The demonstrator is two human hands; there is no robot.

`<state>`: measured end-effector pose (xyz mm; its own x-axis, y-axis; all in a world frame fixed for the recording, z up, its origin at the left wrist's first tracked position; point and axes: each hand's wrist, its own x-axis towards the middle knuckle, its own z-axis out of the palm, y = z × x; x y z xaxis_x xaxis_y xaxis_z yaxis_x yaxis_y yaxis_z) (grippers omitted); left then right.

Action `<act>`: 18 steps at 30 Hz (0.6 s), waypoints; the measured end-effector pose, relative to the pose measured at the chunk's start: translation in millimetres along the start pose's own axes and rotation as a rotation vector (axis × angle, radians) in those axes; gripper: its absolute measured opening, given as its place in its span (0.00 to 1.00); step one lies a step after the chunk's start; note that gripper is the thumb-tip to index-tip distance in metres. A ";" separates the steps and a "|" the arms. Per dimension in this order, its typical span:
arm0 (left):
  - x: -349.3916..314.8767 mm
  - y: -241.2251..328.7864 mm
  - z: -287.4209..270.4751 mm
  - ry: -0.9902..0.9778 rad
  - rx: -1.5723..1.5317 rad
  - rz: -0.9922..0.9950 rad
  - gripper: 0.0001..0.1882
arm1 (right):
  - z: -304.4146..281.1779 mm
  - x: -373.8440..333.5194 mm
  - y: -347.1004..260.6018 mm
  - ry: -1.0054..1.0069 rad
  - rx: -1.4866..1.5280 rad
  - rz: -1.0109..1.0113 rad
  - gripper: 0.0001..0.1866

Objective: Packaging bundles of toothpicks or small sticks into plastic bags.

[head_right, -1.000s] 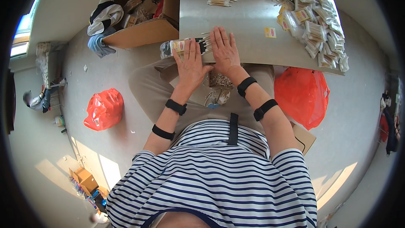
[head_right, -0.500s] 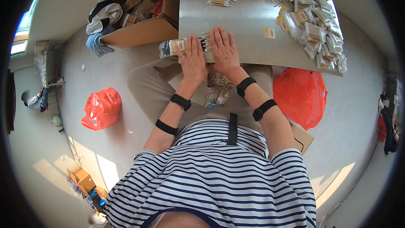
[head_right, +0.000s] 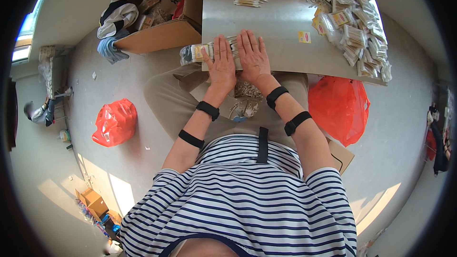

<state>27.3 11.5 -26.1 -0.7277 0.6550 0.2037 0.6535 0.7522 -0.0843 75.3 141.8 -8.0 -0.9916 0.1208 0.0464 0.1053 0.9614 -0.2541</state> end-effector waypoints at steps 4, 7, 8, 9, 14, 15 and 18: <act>5.1 3.1 -3.0 -0.045 -0.051 0.001 0.53 | 2.3 -0.9 3.1 0.011 -0.004 0.008 0.64; 8.7 -6.9 -10.8 -0.081 -0.228 -0.038 0.46 | 1.3 -1.0 2.3 -0.003 0.033 0.002 0.63; 14.8 -10.3 -11.0 -0.083 -0.195 -0.020 0.47 | 0.4 -0.8 1.9 -0.001 0.005 0.001 0.63; 17.7 -12.6 -11.8 -0.084 -0.162 -0.002 0.48 | -0.2 -0.8 1.0 0.002 -0.023 0.000 0.63; 6.7 -11.1 -17.2 -0.115 -0.225 0.020 0.51 | 0.5 0.1 1.6 -0.005 0.022 0.010 0.64; 2.1 -12.0 -16.5 -0.096 -0.226 0.034 0.52 | -0.7 0.4 0.4 -0.018 0.033 0.013 0.65; 0.9 -6.8 -28.4 -0.149 -0.270 0.006 0.50 | 0.7 -1.1 4.7 -0.027 0.036 0.028 0.63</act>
<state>28.1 4.9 2.4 -0.7333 0.6775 0.0571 0.6750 0.7152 0.1812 76.9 146.0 -10.0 -0.9900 0.1402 0.0131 0.1305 0.9483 -0.2892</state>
